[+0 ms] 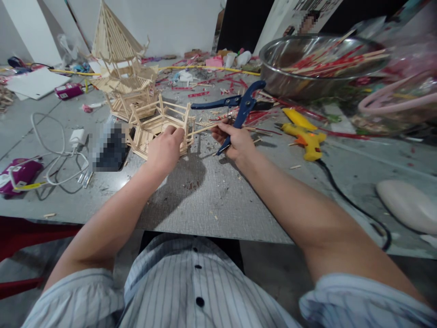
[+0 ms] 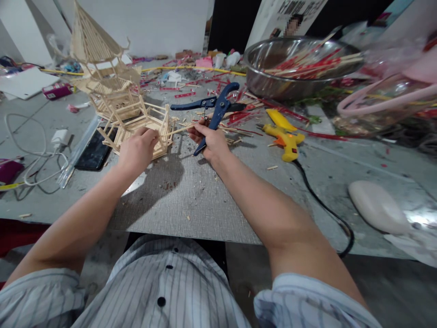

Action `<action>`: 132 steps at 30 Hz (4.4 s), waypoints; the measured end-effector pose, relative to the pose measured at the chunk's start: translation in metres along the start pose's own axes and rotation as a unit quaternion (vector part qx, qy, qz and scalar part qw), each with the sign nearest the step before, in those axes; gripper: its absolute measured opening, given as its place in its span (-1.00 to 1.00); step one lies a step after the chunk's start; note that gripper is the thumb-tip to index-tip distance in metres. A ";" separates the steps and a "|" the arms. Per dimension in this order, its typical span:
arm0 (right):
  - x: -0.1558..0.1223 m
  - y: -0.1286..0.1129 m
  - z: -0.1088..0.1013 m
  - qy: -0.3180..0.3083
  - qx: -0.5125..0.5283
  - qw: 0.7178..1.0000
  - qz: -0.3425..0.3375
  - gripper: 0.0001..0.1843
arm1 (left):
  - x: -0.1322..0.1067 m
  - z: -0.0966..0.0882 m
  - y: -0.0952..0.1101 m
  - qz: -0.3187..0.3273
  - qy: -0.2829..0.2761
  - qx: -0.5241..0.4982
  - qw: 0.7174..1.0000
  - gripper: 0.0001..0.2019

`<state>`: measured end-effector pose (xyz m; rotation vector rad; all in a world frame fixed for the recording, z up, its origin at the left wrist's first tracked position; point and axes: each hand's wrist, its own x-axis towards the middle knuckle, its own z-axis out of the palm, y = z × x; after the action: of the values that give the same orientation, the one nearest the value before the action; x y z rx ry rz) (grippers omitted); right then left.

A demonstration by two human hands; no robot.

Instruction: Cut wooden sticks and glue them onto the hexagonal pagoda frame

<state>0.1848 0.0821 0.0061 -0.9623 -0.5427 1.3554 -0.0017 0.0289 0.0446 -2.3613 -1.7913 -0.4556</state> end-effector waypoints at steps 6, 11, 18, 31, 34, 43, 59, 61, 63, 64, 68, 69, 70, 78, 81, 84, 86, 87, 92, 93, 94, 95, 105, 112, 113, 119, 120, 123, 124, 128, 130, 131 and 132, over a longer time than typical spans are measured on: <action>0.004 -0.001 -0.005 -0.013 -0.009 1.000 -0.017 -0.88 | 0.000 0.002 -0.002 0.016 0.025 -0.008 1.000 -0.76; 0.008 -0.013 -0.016 0.024 -0.024 0.999 -0.022 -0.88 | 0.000 0.007 -0.008 0.075 0.061 -0.001 0.995 -0.76; 0.013 -0.041 -0.031 0.090 -0.052 0.989 -0.105 -0.91 | -0.003 0.002 -0.010 0.145 0.139 -0.096 0.975 -0.79; -0.046 -0.046 -0.035 -0.141 -0.072 0.986 -0.056 -0.64 | -0.009 -0.008 0.009 -0.061 -0.060 -0.588 0.804 -0.91; -0.046 -0.041 -0.041 -0.146 -0.054 0.987 -0.045 -0.69 | -0.009 -0.005 0.012 -0.071 -0.099 -0.619 0.776 -0.89; -0.050 -0.037 -0.047 -0.204 -0.068 0.976 -0.014 -0.55 | -0.011 -0.002 0.010 -0.070 -0.058 -0.609 0.788 -0.91; -0.070 -0.026 -0.032 -0.254 -0.090 0.963 0.007 -0.69 | -0.024 0.018 0.031 -0.075 -0.162 -0.668 0.722 -0.90; -0.069 -0.025 -0.032 -0.229 -0.123 0.965 -0.020 -0.67 | -0.022 0.015 0.030 -0.080 -0.138 -0.677 0.718 -0.89; -0.063 -0.023 -0.037 -0.179 -0.192 0.962 -0.078 -0.66 | -0.019 0.012 0.025 -0.089 -0.087 -0.687 0.716 -0.88; -0.058 -0.021 -0.040 -0.145 -0.245 0.951 -0.118 -0.67 | -0.017 0.011 0.022 -0.096 -0.063 -0.690 0.714 -0.87; -0.038 -0.014 -0.057 -0.054 -0.453 0.845 -0.279 -0.78 | -0.011 0.004 0.011 -0.109 -0.012 -0.704 0.701 -0.83; -0.035 -0.013 -0.060 -0.058 -0.480 0.817 -0.315 -0.74 | -0.011 0.002 0.010 -0.107 -0.006 -0.708 0.698 -0.83; -0.032 -0.013 -0.063 -0.068 -0.502 0.789 -0.347 -0.66 | -0.010 0.001 0.009 -0.103 0.001 -0.712 0.695 -0.82; -0.033 -0.006 -0.068 -0.145 -0.619 0.642 -0.428 -0.29 | -0.011 0.000 0.009 -0.078 -0.013 -0.717 0.693 -0.77; -0.033 -0.004 -0.068 -0.148 -0.632 0.636 -0.417 -0.29 | -0.012 0.002 0.009 -0.067 -0.036 -0.724 0.685 -0.71; -0.033 -0.005 -0.067 -0.142 -0.642 0.638 -0.401 -0.29 | -0.012 0.003 0.009 -0.051 -0.041 -0.731 0.679 -0.66; -0.034 -0.006 -0.065 -0.142 -0.650 0.639 -0.386 -0.28 | -0.013 0.003 0.010 -0.042 -0.047 -0.729 0.681 -0.65; -0.035 -0.007 -0.063 -0.145 -0.655 0.638 -0.379 -0.28 | -0.013 0.003 0.011 -0.039 -0.051 -0.726 0.685 -0.65; -0.043 -0.008 -0.056 -0.170 -0.662 0.628 -0.372 -0.30 | -0.015 0.005 0.012 -0.039 -0.061 -0.709 0.702 -0.64; -0.045 -0.008 -0.055 -0.177 -0.659 0.627 -0.377 -0.31 | -0.015 0.005 0.012 -0.039 -0.063 -0.708 0.703 -0.63; -0.046 -0.009 -0.055 -0.184 -0.656 0.625 -0.382 -0.32 | -0.015 0.005 0.012 -0.040 -0.064 -0.707 0.704 -0.62; -0.047 -0.009 -0.054 -0.190 -0.653 0.623 -0.387 -0.33 | -0.015 0.005 0.012 -0.041 -0.066 -0.706 0.704 -0.62; -0.051 -0.011 -0.053 -0.195 -0.659 0.615 -0.386 -0.35 | -0.016 0.004 0.017 -0.077 -0.085 -0.703 0.702 -0.69; -0.052 -0.010 -0.051 -0.190 -0.668 0.612 -0.379 -0.37 | -0.015 0.003 0.017 -0.079 -0.088 -0.703 0.702 -0.70; -0.052 -0.010 -0.051 -0.189 -0.669 0.611 -0.380 -0.39 | -0.015 0.004 0.017 -0.078 -0.089 -0.704 0.700 -0.69; -0.052 -0.008 -0.052 -0.179 -0.667 0.610 -0.389 -0.41 | -0.015 0.007 0.017 -0.066 -0.088 -0.720 0.685 -0.64; -0.051 -0.008 -0.053 -0.179 -0.668 0.610 -0.387 -0.40 | -0.015 0.007 0.017 -0.067 -0.088 -0.719 0.686 -0.64; -0.051 -0.008 -0.053 -0.185 -0.670 0.607 -0.385 -0.41 | -0.016 0.007 0.016 -0.067 -0.087 -0.717 0.688 -0.65; -0.051 -0.008 -0.053 -0.188 -0.671 0.605 -0.385 -0.41 | -0.016 0.007 0.017 -0.065 -0.087 -0.718 0.687 -0.65; -0.050 -0.009 -0.053 -0.196 -0.670 0.608 -0.378 -0.41 | -0.015 0.008 0.016 -0.061 -0.084 -0.718 0.688 -0.66; -0.050 -0.009 -0.053 -0.197 -0.669 0.613 -0.372 -0.42 | -0.015 0.008 0.016 -0.063 -0.084 -0.714 0.693 -0.67; -0.050 -0.009 -0.053 -0.197 -0.668 0.615 -0.370 -0.43 | -0.015 0.008 0.016 -0.064 -0.084 -0.712 0.694 -0.67; -0.051 -0.009 -0.053 -0.196 -0.667 0.616 -0.370 -0.43 | -0.014 0.009 0.015 -0.064 -0.084 -0.711 0.695 -0.68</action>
<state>0.2234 0.0202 -0.0048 -1.2923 -2.2052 0.1415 0.0108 0.0139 0.0329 -3.0207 -1.9204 -2.4729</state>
